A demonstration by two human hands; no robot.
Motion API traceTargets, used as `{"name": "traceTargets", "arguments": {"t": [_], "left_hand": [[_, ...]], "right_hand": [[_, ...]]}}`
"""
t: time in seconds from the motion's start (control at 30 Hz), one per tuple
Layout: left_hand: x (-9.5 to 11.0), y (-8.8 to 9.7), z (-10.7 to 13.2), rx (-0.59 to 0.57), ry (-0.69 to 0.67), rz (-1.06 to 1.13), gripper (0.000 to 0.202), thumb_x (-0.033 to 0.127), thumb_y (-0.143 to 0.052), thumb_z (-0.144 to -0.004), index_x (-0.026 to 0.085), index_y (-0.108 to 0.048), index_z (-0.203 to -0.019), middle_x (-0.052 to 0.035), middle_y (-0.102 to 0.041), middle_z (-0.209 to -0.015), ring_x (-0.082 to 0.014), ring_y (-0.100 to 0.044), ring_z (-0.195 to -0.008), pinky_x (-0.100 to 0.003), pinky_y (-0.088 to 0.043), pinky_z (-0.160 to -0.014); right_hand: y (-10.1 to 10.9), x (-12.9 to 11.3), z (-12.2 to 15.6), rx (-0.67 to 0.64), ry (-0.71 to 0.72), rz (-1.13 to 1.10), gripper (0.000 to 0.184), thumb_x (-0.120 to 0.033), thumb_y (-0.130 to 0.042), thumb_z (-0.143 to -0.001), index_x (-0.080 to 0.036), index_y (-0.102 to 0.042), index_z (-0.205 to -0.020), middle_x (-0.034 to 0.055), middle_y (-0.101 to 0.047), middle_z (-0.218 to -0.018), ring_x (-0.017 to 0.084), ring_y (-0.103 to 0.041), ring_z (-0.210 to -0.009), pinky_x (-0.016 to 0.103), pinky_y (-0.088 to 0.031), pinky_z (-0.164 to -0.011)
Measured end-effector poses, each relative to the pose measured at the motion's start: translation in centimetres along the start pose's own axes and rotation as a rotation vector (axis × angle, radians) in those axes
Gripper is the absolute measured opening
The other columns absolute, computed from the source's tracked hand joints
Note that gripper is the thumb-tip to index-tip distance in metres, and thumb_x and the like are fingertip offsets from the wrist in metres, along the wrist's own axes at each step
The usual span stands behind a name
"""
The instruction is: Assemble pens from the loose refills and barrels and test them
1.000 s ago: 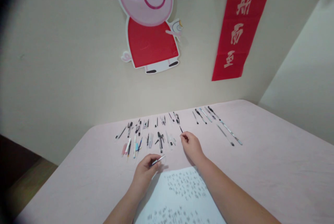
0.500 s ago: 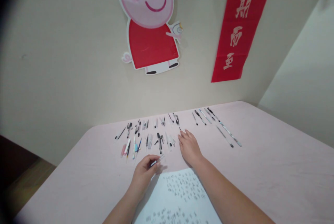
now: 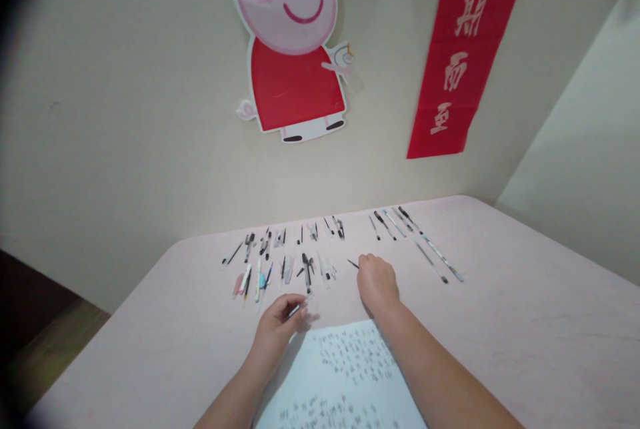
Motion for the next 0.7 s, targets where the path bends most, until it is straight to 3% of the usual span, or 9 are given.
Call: {"name": "traceTargets", "arguments": {"t": [0.2, 0.3, 0.37, 0.5, 0.6, 0.7], "left_hand": [[0.0, 0.2, -0.1, 0.015, -0.028, -0.025, 0.023, 0.026, -0.074, -0.058, 0.015, -0.066, -0.076, -0.0022, -0.062, -0.073, -0.0157, -0.062, -0.066, -0.024, -0.050, -0.053], [0.1, 0.4, -0.1, 0.037, -0.043, -0.045, 0.021, 0.025, -0.074, -0.058, 0.015, -0.067, -0.076, -0.0032, -0.063, -0.073, -0.0167, -0.062, -0.068, -0.022, -0.048, -0.052], [0.2, 0.6, -0.2, 0.048, -0.060, -0.069, 0.019, 0.024, -0.073, -0.059, 0.015, -0.068, -0.075, -0.0041, -0.064, -0.074, -0.0171, -0.062, -0.069, -0.022, -0.047, -0.052], [0.5, 0.8, -0.3, 0.068, -0.094, -0.110, 0.017, 0.023, -0.072, -0.059, 0.015, -0.069, -0.074, -0.0049, -0.065, -0.074, -0.0179, -0.062, -0.072, -0.023, -0.048, -0.056], [0.3, 0.9, -0.4, 0.076, -0.095, -0.116, 0.018, 0.025, -0.073, -0.058, 0.016, -0.069, -0.074, -0.0044, -0.066, -0.074, -0.0176, -0.061, -0.071, -0.024, -0.047, -0.057], [-0.2, 0.9, -0.6, 0.076, -0.074, -0.120, 0.021, 0.026, -0.073, -0.057, 0.015, -0.069, -0.075, -0.0044, -0.066, -0.075, -0.0175, -0.061, -0.071, -0.025, -0.047, -0.059]], "right_hand": [[-0.8, 0.7, -0.1, -0.010, -0.050, -0.156, 0.025, -0.008, -0.046, -0.077, -0.014, -0.063, -0.095, 0.0113, -0.066, -0.090, 0.021, -0.062, -0.075, 0.029, -0.038, -0.063], [-0.7, 0.0, -0.2, 0.076, 0.010, -0.536, 0.027, -0.015, -0.046, -0.077, -0.015, -0.062, -0.099, 0.0085, -0.066, -0.091, 0.019, -0.060, -0.075, 0.030, -0.042, -0.069], [-0.9, -0.5, -0.1, 0.101, 0.003, -0.890, 0.023, -0.024, -0.048, -0.077, -0.016, -0.061, -0.095, 0.0058, -0.063, -0.082, 0.017, -0.057, -0.069, 0.030, -0.044, -0.066], [-2.3, -2.2, 0.4, -0.019, -0.121, -1.505, 0.021, -0.036, -0.059, -0.073, -0.019, -0.054, -0.083, -0.0012, -0.055, -0.067, 0.012, -0.049, -0.052, 0.023, -0.039, -0.047], [-2.6, -3.8, 1.0, -0.136, -0.170, -1.757, 0.025, -0.038, -0.065, -0.070, -0.020, -0.052, -0.079, -0.0010, -0.057, -0.069, 0.010, -0.050, -0.052, 0.021, -0.040, -0.046], [-2.3, -4.3, 1.3, -0.188, -0.188, -1.874, 0.028, -0.039, -0.069, -0.067, -0.019, -0.052, -0.079, 0.0006, -0.061, -0.074, 0.011, -0.053, -0.056, 0.022, -0.044, -0.048]]}}
Point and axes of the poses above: each hand's wrist, its own z-axis away from the middle knuckle, its own y-axis out of the back of the hand, x = y × z, the point moved 8 cm from there along -z, towards the middle knuckle
